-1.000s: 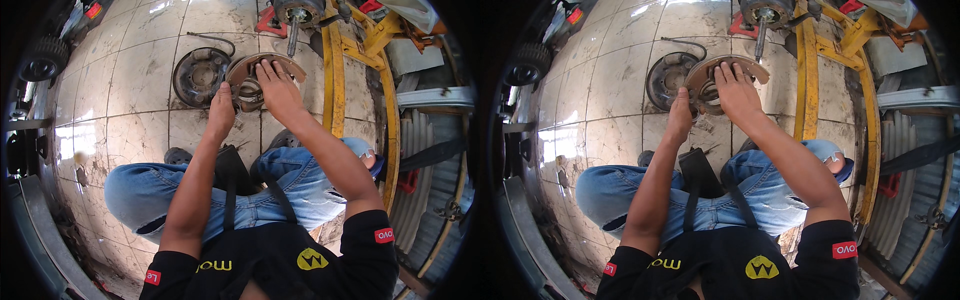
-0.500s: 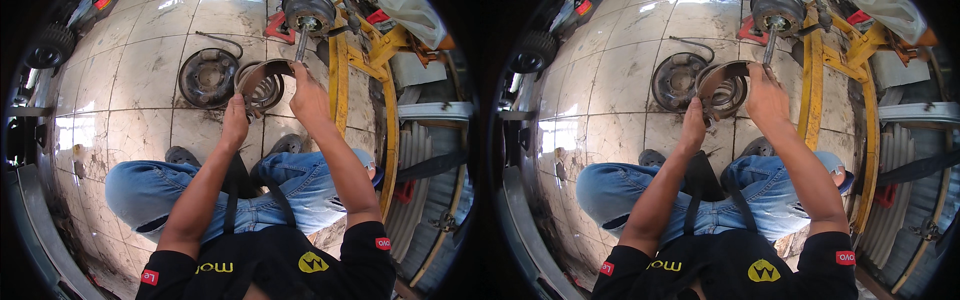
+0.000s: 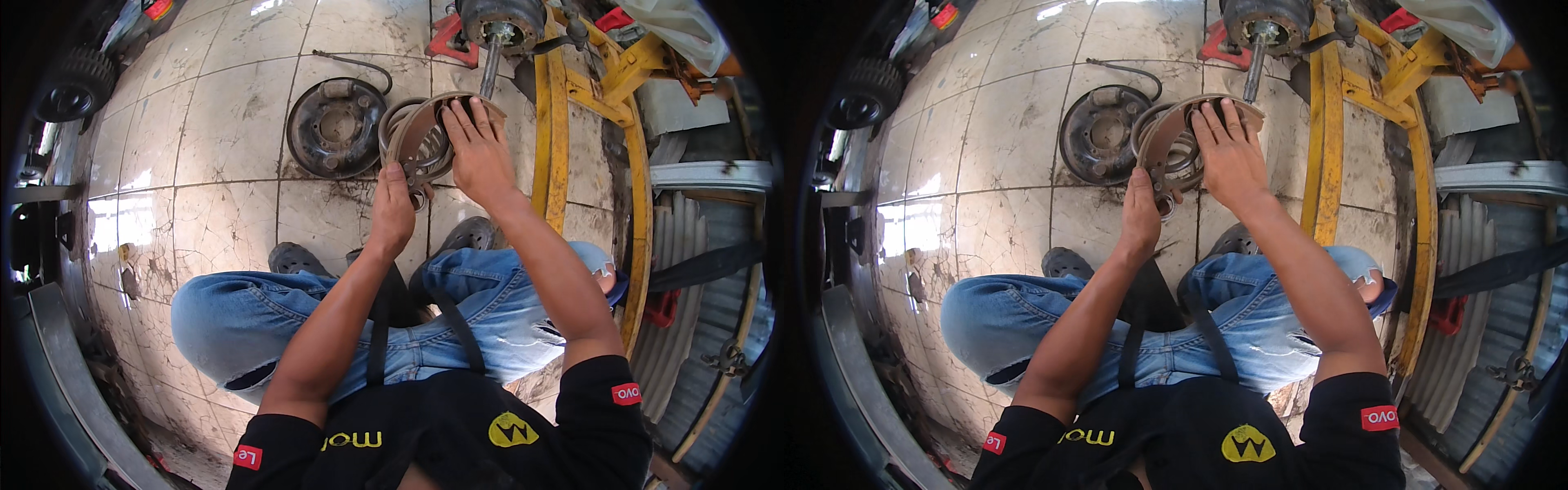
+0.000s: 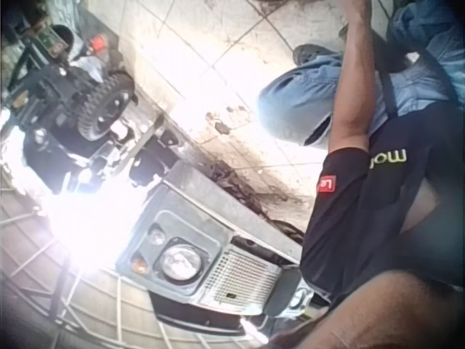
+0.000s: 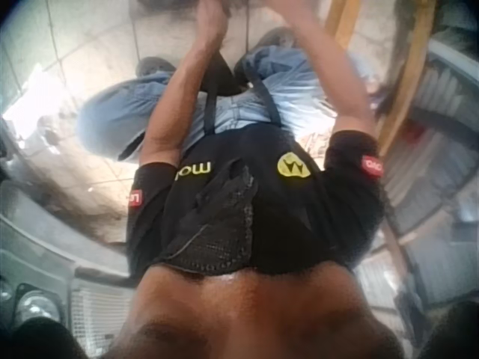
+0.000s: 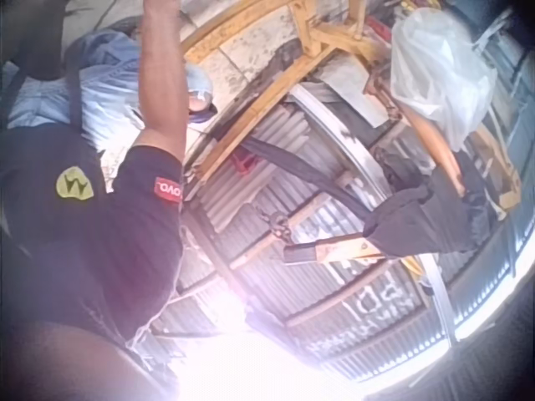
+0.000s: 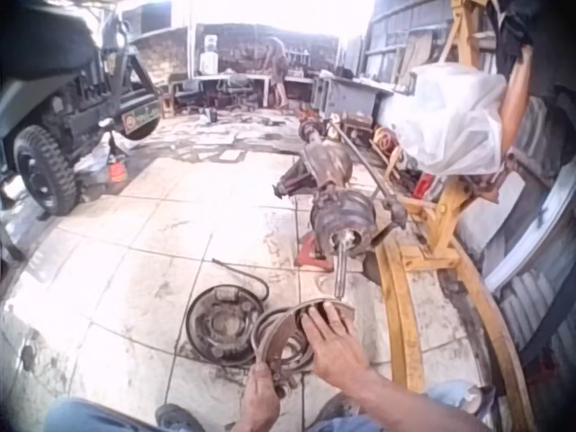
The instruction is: The person sits on the floor and assembles a brake shoe with a return spring. They repeatedly position the spring onto the brake shoe, adjust its placement, and test the fit by hand. The brake drum and other parts remain on the floor nearby.
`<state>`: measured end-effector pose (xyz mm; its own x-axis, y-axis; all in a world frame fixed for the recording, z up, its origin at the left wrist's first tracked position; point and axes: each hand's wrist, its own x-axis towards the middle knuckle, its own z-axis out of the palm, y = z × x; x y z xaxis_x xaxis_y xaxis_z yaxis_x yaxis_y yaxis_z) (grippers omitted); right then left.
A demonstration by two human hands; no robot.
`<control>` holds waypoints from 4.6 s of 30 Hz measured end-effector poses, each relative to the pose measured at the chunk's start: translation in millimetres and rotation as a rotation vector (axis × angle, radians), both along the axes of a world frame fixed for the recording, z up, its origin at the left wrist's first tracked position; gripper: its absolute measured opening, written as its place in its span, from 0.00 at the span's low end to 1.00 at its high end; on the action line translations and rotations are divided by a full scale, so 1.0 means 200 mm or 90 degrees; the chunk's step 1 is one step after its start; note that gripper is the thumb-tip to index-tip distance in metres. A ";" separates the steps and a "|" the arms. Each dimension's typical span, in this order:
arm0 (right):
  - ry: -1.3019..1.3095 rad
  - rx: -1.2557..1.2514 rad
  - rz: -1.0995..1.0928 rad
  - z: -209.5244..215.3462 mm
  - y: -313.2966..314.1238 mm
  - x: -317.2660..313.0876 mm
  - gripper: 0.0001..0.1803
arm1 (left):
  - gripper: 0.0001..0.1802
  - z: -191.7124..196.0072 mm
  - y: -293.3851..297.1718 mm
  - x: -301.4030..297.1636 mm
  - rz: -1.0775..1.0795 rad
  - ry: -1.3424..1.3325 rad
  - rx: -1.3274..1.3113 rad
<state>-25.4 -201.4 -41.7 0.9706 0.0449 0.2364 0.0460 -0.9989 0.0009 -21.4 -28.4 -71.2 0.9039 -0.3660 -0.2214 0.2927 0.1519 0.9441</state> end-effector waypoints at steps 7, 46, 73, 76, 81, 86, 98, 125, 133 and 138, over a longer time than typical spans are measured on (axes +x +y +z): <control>0.050 -0.034 -0.034 -0.03 0.00 -0.02 0.38 | 0.30 0.02 -0.02 0.00 0.009 0.034 0.001; 0.081 0.036 0.156 0.02 0.05 -0.01 0.33 | 0.30 0.06 -0.02 0.03 0.042 0.089 -0.028; 0.073 0.010 0.020 0.01 0.00 -0.01 0.32 | 0.32 0.07 0.00 0.05 0.029 0.092 0.011; 0.105 0.024 0.102 0.03 0.07 -0.02 0.33 | 0.31 0.06 -0.01 0.06 0.042 0.096 -0.016; 0.095 -0.007 0.034 0.04 0.01 -0.01 0.33 | 0.32 0.09 -0.01 0.06 0.024 0.083 -0.009; 0.095 0.036 0.204 0.03 0.06 -0.02 0.33 | 0.32 0.07 -0.02 0.07 0.053 0.117 -0.033; 0.089 0.010 -0.044 0.05 -0.01 -0.01 0.36 | 0.29 0.08 -0.01 0.06 0.031 0.091 -0.009; 0.149 0.103 0.003 0.14 -0.04 -0.03 0.39 | 0.28 0.04 0.01 0.07 0.029 0.086 0.005; 0.026 0.033 -0.194 0.23 -0.23 -0.01 0.38 | 0.27 0.04 -0.02 0.05 0.041 0.035 0.015; 0.009 -0.025 -0.028 -0.02 -0.01 0.10 0.36 | 0.30 0.03 0.00 0.05 0.038 0.072 0.005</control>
<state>-5.5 -204.3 -46.2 0.9751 0.0113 0.2215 0.0024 -0.9992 0.0401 -11.8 -28.2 -65.3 0.8930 -0.3098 -0.3265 0.3886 0.1647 0.9066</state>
